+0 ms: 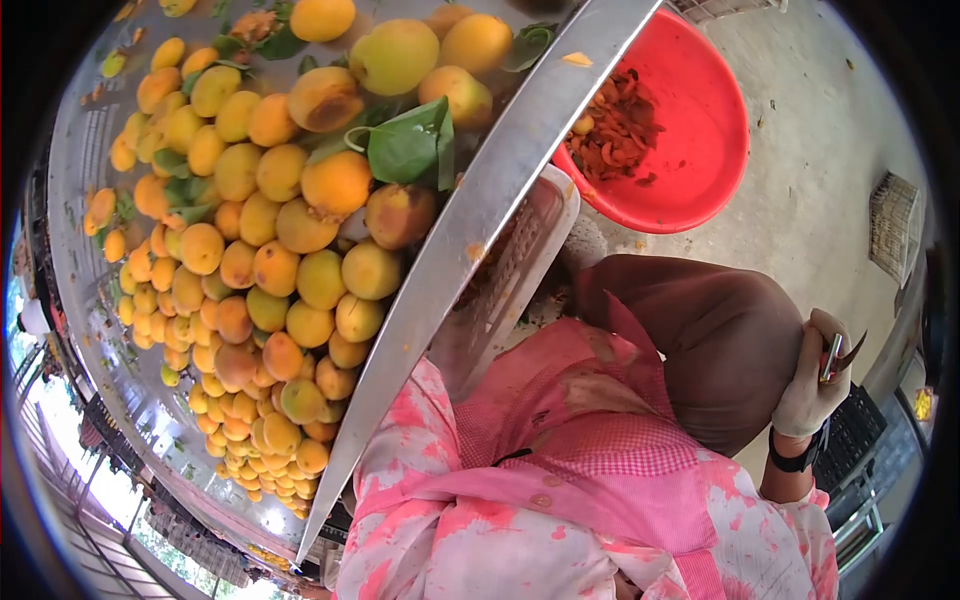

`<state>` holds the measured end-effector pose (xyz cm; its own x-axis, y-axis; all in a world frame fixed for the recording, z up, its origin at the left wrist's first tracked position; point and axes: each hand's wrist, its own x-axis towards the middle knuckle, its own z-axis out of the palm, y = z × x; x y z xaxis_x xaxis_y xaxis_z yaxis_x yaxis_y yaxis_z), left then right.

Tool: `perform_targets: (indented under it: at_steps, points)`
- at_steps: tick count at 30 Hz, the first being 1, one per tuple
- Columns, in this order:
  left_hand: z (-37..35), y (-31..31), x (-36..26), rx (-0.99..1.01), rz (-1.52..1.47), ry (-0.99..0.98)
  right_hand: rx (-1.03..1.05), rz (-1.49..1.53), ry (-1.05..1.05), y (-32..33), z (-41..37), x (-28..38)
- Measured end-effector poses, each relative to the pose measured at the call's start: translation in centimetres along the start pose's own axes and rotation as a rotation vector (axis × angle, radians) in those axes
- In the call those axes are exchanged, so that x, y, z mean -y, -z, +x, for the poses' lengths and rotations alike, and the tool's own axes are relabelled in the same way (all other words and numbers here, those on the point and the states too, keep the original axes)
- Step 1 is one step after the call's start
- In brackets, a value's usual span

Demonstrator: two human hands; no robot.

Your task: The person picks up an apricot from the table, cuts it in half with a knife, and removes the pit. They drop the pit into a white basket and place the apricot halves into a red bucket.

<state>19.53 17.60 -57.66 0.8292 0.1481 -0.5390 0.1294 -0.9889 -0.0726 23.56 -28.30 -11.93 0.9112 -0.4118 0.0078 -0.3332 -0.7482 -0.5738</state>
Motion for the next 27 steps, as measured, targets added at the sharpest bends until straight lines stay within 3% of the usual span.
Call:
perform_targets:
  at_steps: [10,13,14,16,17,18,20,22,23,24,27]
  points:
    - [1.6,-1.0,5.2,-0.088,-0.432,0.127,-0.014,-0.015,-0.042,-0.1,-0.1,-0.5]
    - [4.8,-8.2,10.2,-0.045,-0.561,0.178,0.016,-0.046,-0.029,0.5,-0.6,-0.7]
    - [4.3,-6.1,9.3,-0.051,-0.553,0.175,0.012,-0.037,-0.033,0.6,-0.8,-0.7]
    - [1.1,2.9,3.4,-0.237,-0.87,0.102,0.014,0.002,-0.051,0.6,-1.1,-0.6]
    - [-6.8,8.4,-0.2,-0.244,-0.862,0.104,0.015,0.012,-0.052,0.6,-1.1,-0.6]
    - [-3.9,14.9,-5.1,-0.376,-0.701,-0.033,0.017,0.015,-0.045,0.6,-1.2,-0.6]
    - [-3.7,13.8,-7.3,-0.213,-0.859,-0.18,0.017,0.016,-0.042,0.6,-1.3,-0.5]
    - [-4.1,15.7,-9.9,0.059,-0.667,-0.219,-0.022,0.054,-0.047,0.4,-1.3,-0.1]
    - [-3.1,13.8,-9.9,0.056,-0.793,-0.435,-0.026,0.052,-0.049,0.5,-1.3,-0.2]
    - [-2.6,11.8,-10.0,0.059,-0.795,-0.442,-0.011,0.034,-0.048,0.6,-1.4,-0.4]
    - [-3.3,14.2,-11.7,0.304,-0.989,-0.254,0.005,0.019,-0.052,0.9,-1.5,-0.5]
